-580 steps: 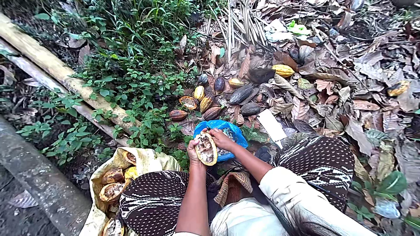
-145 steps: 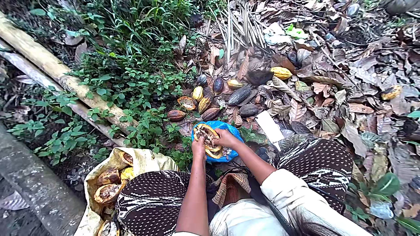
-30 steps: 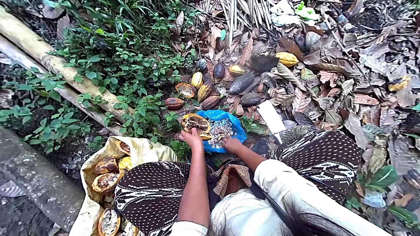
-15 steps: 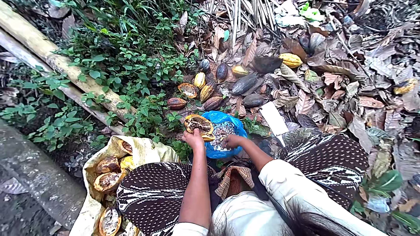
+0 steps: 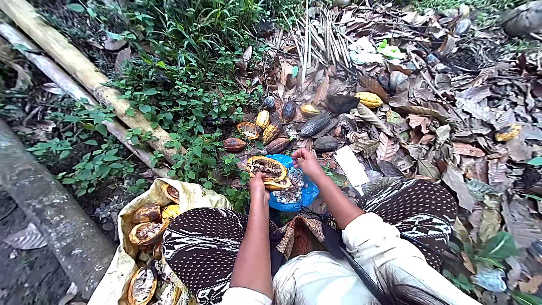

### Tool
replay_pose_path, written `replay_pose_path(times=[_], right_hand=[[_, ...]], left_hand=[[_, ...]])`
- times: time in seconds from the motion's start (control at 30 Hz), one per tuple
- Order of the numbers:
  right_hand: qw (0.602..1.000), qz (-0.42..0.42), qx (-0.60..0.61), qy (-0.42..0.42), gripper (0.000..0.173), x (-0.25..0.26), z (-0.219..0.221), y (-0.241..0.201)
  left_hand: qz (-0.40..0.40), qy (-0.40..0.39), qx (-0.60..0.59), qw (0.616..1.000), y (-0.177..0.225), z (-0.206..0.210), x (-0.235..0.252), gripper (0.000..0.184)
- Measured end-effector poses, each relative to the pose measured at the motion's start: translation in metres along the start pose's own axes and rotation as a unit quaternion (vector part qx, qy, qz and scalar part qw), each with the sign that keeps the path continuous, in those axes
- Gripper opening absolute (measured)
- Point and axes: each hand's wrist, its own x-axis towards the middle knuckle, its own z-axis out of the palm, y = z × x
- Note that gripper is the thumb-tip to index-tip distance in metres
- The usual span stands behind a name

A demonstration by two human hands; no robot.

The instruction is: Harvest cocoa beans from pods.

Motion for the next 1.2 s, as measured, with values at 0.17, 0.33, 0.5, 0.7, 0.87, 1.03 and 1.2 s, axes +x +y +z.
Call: replay_pose_path(times=[0.17, 0.33, 0.5, 0.7, 0.87, 1.03, 1.2], right_hand=[[0.976, -0.162, 0.146, 0.028, 0.029, -0.043, 0.005, -0.079], [0.979, -0.137, 0.149, 0.003, 0.019, -0.062, 0.001, -0.099], [0.996, -0.01, 0.067, -0.058, 0.028, -0.064, -0.004, -0.047], [0.996, 0.026, 0.036, -0.083, 0.035, -0.073, 0.004, -0.044], [0.997, 0.021, -0.042, -0.06, 0.037, -0.07, 0.005, -0.04], [0.997, 0.031, 0.051, -0.05, 0.037, -0.067, 0.007, -0.024], [0.99, 0.039, 0.131, -0.029, 0.036, -0.067, 0.014, -0.019]], left_hand=[[-0.02, -0.036, -0.009, 0.999, -0.004, 0.001, -0.013, 0.028], [-0.023, -0.071, 0.002, 0.997, 0.002, -0.001, -0.029, 0.026], [0.008, -0.105, 0.02, 0.994, 0.0, -0.005, -0.046, 0.031], [0.022, -0.152, 0.075, 0.985, 0.001, -0.007, -0.053, 0.029], [0.051, -0.184, 0.121, 0.974, 0.0, -0.004, -0.059, 0.035], [0.103, -0.159, 0.174, 0.966, -0.007, -0.001, -0.054, 0.042], [0.155, -0.124, 0.219, 0.955, -0.013, 0.002, -0.048, 0.037]])
